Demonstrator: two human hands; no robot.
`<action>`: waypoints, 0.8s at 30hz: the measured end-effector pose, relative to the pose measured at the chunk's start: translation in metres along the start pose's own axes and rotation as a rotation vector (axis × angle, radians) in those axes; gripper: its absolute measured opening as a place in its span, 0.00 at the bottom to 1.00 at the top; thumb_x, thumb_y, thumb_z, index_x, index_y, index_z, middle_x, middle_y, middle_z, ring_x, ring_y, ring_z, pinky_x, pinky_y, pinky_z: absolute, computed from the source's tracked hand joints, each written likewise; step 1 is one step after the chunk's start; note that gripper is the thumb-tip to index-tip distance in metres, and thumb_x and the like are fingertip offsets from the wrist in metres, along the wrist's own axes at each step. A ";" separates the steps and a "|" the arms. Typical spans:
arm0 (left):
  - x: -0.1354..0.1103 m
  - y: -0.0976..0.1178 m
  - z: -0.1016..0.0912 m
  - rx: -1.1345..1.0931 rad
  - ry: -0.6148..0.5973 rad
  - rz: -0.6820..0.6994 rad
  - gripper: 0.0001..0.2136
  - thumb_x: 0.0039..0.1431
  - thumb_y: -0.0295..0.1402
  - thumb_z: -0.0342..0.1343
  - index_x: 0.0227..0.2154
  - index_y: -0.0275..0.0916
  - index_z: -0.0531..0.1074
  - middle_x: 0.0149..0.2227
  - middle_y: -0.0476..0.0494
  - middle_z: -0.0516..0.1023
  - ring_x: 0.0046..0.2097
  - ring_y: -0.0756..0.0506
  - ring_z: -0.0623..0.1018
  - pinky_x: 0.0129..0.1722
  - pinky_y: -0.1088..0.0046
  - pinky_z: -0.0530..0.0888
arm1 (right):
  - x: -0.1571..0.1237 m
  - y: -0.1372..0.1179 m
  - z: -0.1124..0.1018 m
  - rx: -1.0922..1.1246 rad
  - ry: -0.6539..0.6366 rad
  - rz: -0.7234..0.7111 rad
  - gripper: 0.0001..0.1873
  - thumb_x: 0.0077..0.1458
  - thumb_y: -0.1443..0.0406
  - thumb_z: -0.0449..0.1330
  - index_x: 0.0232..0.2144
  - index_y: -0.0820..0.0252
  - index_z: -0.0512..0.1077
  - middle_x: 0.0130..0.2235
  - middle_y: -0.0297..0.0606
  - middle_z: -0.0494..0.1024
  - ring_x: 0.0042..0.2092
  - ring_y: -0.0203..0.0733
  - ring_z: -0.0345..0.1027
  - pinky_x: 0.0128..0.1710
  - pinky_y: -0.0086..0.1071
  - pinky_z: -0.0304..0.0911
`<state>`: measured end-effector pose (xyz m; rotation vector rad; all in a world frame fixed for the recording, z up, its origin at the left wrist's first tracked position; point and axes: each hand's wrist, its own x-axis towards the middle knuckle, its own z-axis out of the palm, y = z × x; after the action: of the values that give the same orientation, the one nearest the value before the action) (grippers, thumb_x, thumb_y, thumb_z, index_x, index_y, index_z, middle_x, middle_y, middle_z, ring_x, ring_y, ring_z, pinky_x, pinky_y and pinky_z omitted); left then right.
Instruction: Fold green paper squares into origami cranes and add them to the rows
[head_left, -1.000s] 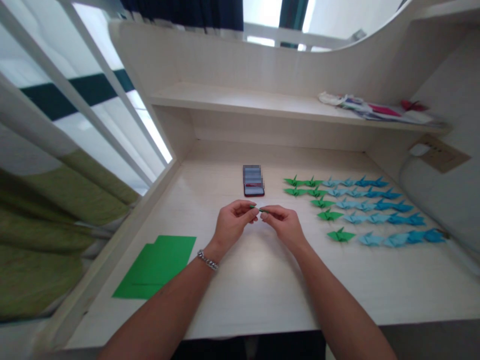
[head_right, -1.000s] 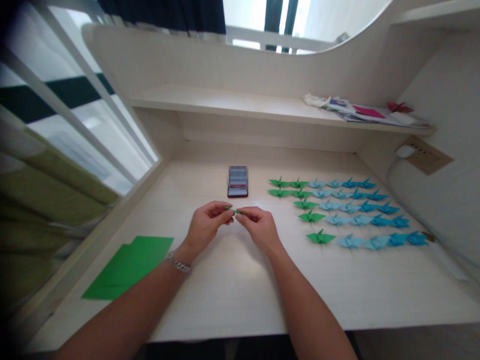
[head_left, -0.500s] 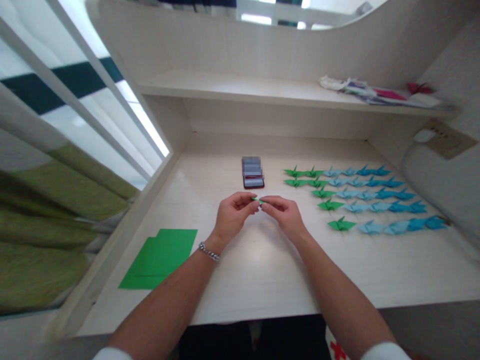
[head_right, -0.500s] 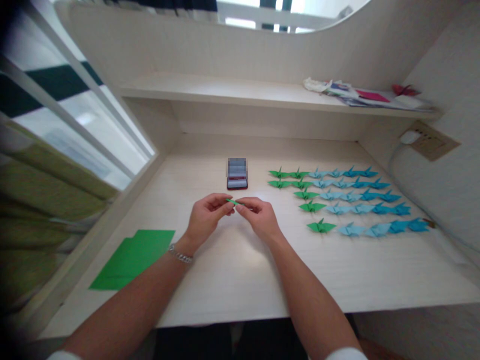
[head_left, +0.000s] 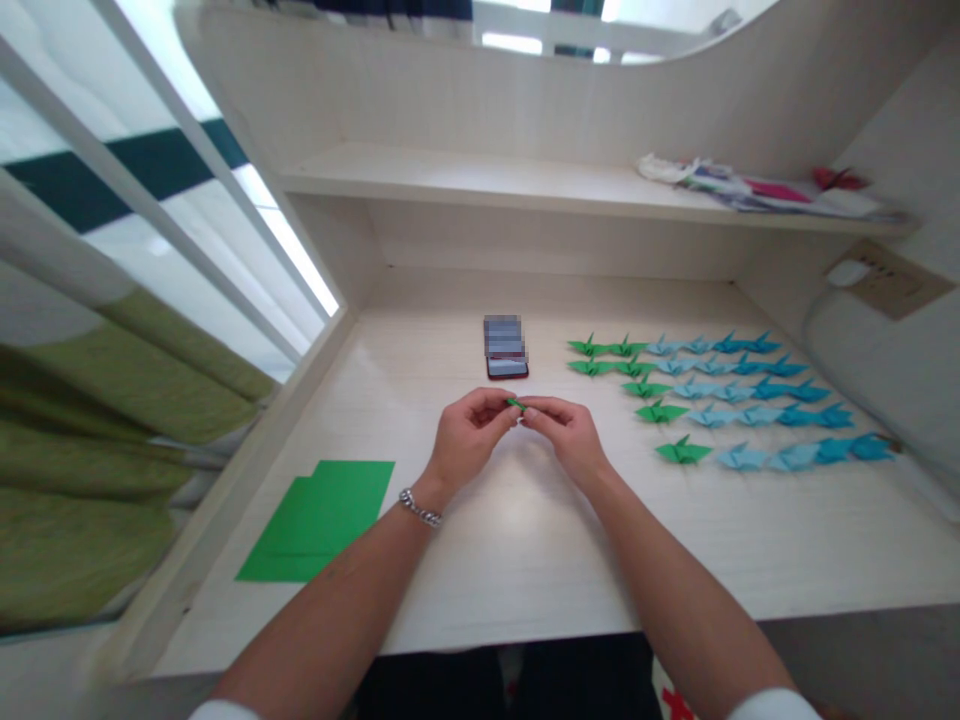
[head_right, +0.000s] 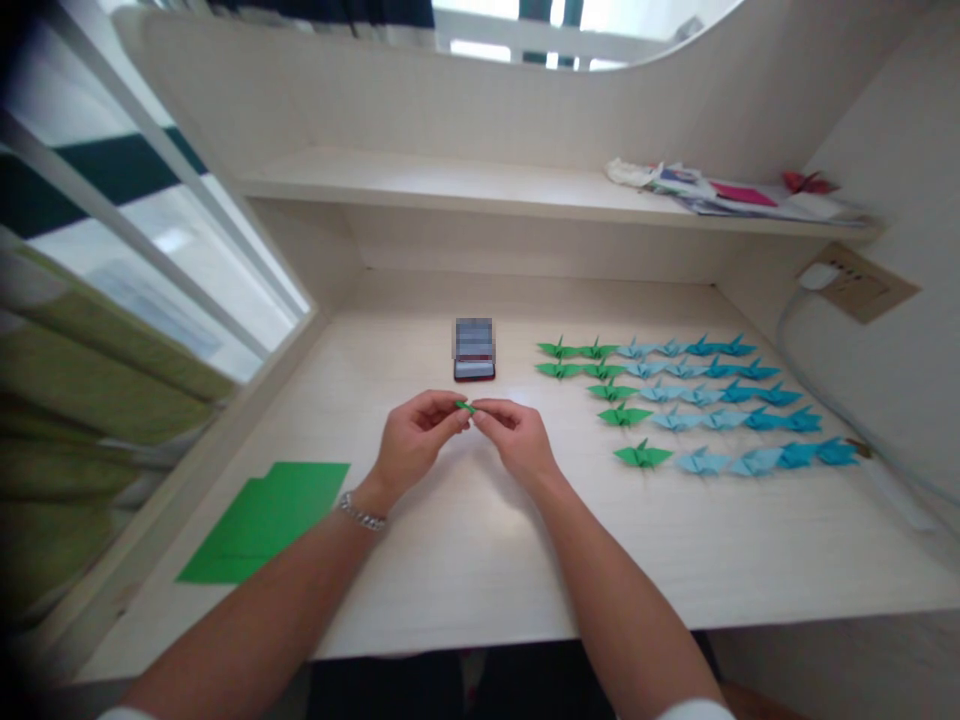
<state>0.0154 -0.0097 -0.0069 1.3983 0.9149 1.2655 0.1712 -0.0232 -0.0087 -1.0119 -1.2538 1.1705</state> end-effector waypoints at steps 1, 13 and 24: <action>0.000 0.000 0.000 0.002 -0.001 -0.003 0.12 0.49 0.33 0.62 0.36 0.34 0.74 0.32 0.43 0.77 0.33 0.48 0.77 0.36 0.72 0.75 | 0.000 0.000 0.000 -0.017 0.009 -0.010 0.13 0.49 0.60 0.62 0.37 0.58 0.78 0.40 0.40 0.79 0.42 0.45 0.72 0.46 0.40 0.65; -0.001 -0.001 0.007 -0.051 0.028 -0.030 0.11 0.52 0.30 0.57 0.40 0.35 0.72 0.37 0.43 0.77 0.37 0.47 0.77 0.38 0.69 0.76 | -0.006 -0.003 0.007 -0.487 0.144 -0.341 0.12 0.51 0.66 0.60 0.39 0.53 0.77 0.46 0.41 0.75 0.49 0.43 0.68 0.52 0.39 0.62; 0.000 -0.004 0.009 -0.108 0.049 -0.083 0.17 0.53 0.30 0.55 0.47 0.36 0.69 0.39 0.41 0.77 0.36 0.47 0.77 0.38 0.68 0.76 | -0.004 -0.001 0.008 -0.663 0.179 -0.485 0.10 0.55 0.67 0.56 0.38 0.56 0.76 0.47 0.43 0.74 0.49 0.43 0.68 0.51 0.39 0.63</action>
<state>0.0244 -0.0105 -0.0104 1.2373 0.9149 1.2720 0.1634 -0.0282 -0.0082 -1.1566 -1.6636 0.2757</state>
